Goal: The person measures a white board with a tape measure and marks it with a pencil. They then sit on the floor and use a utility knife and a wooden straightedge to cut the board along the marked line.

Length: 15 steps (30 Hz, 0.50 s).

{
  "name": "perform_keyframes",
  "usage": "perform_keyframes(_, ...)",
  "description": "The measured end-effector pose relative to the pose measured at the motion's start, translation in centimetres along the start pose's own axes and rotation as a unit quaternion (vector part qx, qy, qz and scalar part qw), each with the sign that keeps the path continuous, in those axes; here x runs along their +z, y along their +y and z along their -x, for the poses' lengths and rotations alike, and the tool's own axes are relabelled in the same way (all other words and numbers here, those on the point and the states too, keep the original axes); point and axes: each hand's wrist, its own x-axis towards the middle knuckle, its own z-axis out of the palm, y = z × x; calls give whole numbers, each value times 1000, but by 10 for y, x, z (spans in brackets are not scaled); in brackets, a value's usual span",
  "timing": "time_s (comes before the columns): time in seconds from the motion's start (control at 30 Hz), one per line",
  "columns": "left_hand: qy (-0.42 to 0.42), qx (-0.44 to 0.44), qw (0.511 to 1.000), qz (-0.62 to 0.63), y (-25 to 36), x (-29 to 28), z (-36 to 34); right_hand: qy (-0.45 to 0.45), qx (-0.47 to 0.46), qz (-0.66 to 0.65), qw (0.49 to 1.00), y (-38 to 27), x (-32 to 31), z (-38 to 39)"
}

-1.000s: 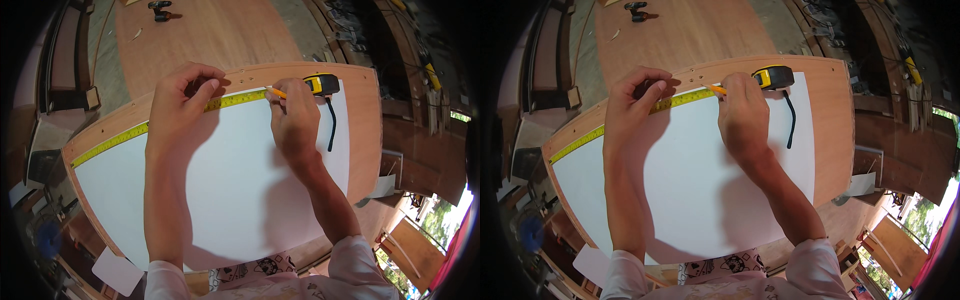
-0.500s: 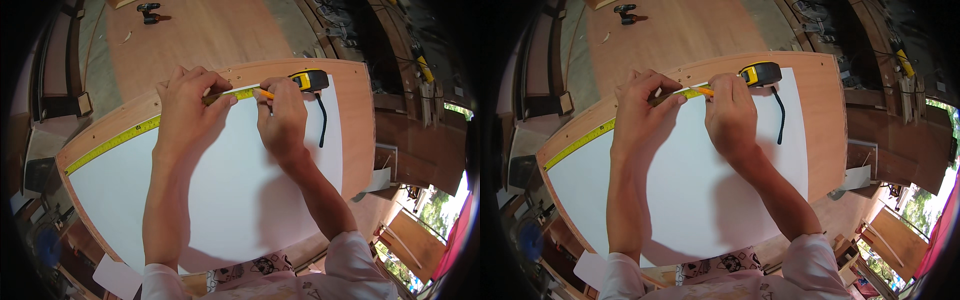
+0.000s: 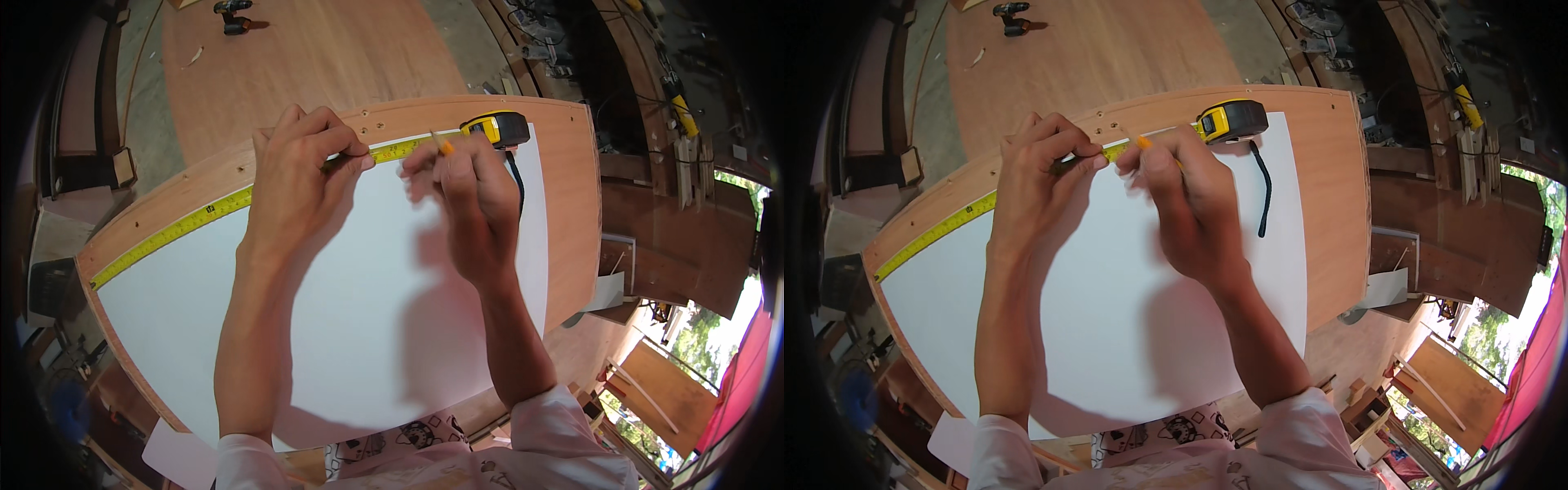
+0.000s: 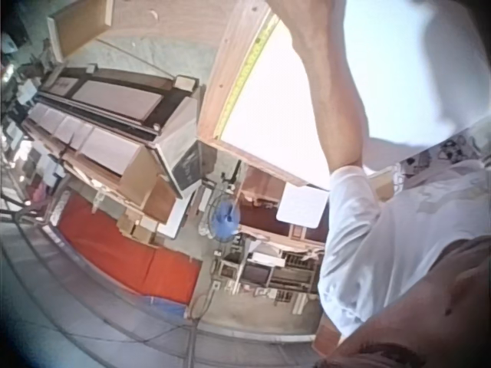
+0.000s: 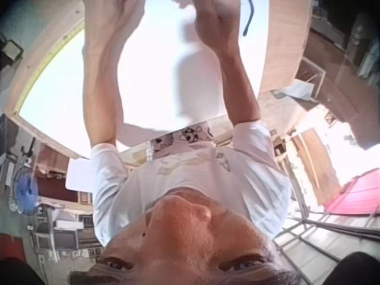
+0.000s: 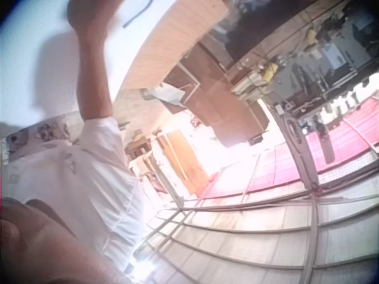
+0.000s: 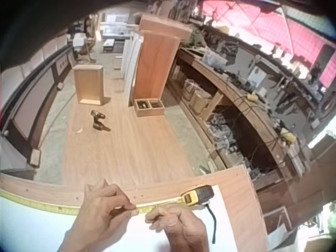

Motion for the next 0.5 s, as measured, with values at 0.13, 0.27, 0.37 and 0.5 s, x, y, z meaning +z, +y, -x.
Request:
perform_keyframes(0.13,0,-2,1000,25,-2,-2,1,-34,-42,4,999,37,17,-24)
perform_keyframes(0.27,-26,-60,992,105,-1,-11,2,-34,-109,167,979,42,15,-22)
perform_keyframes(0.37,-52,-95,981,160,-5,-20,1,-21,-74,131,988,41,15,-21)
perform_keyframes(0.5,-47,-52,988,135,-14,-17,-1,-23,-143,196,970,35,8,-20)
